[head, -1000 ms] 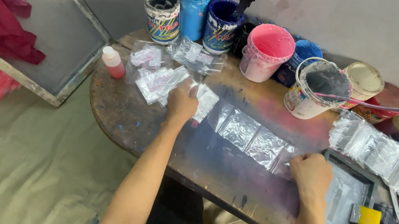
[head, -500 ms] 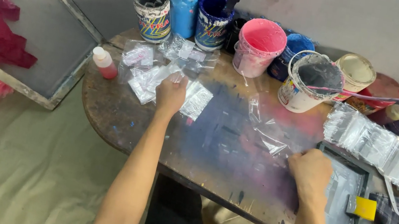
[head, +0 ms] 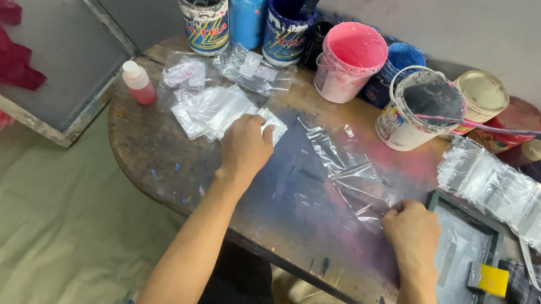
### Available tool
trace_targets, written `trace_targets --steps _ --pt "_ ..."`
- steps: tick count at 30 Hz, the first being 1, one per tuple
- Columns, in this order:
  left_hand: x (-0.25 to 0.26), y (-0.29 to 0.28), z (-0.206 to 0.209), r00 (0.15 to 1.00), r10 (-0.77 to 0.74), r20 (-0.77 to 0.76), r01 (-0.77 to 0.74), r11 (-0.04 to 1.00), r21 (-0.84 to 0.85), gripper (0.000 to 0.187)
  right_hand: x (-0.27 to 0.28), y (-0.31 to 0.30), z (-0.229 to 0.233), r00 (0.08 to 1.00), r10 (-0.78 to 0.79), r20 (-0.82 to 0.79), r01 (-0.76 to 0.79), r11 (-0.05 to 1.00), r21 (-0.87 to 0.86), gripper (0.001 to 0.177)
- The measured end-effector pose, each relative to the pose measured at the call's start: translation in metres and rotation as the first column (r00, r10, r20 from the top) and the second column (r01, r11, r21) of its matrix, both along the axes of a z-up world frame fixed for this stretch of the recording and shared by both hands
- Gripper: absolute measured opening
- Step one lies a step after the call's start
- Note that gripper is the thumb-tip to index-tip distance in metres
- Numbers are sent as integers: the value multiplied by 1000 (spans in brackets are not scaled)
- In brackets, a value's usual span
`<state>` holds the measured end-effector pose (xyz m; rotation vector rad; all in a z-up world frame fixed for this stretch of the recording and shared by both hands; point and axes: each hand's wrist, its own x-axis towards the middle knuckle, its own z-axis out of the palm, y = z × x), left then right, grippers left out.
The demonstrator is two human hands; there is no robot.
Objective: The person uses a yellow squeegee to spread white ink across a screen printing frame. They then lift a clear plastic sheet from the table and place it onto the inked screen. The person continues to spread the ink over the plastic sheet using the squeegee.
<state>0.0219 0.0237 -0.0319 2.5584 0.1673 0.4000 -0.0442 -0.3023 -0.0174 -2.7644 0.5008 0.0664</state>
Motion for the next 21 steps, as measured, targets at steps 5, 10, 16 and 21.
trace_targets --steps 5,10,16,21 --pt "-9 -29 25 983 16 186 -27 998 57 18 8 -16 -19 1000 7 19 -6 1000 -22 34" --pt "7 -69 -8 914 -307 263 270 948 170 31 4 -13 -18 1000 -3 0 3 997 -74 38" --pt "-6 -84 -4 855 -518 -35 510 823 251 40 -4 1 9 999 -28 -31 29 1000 3 55" --pt "-36 -81 -18 894 -447 37 418 859 294 34 -4 6 10 999 -14 -32 13 999 -38 57"
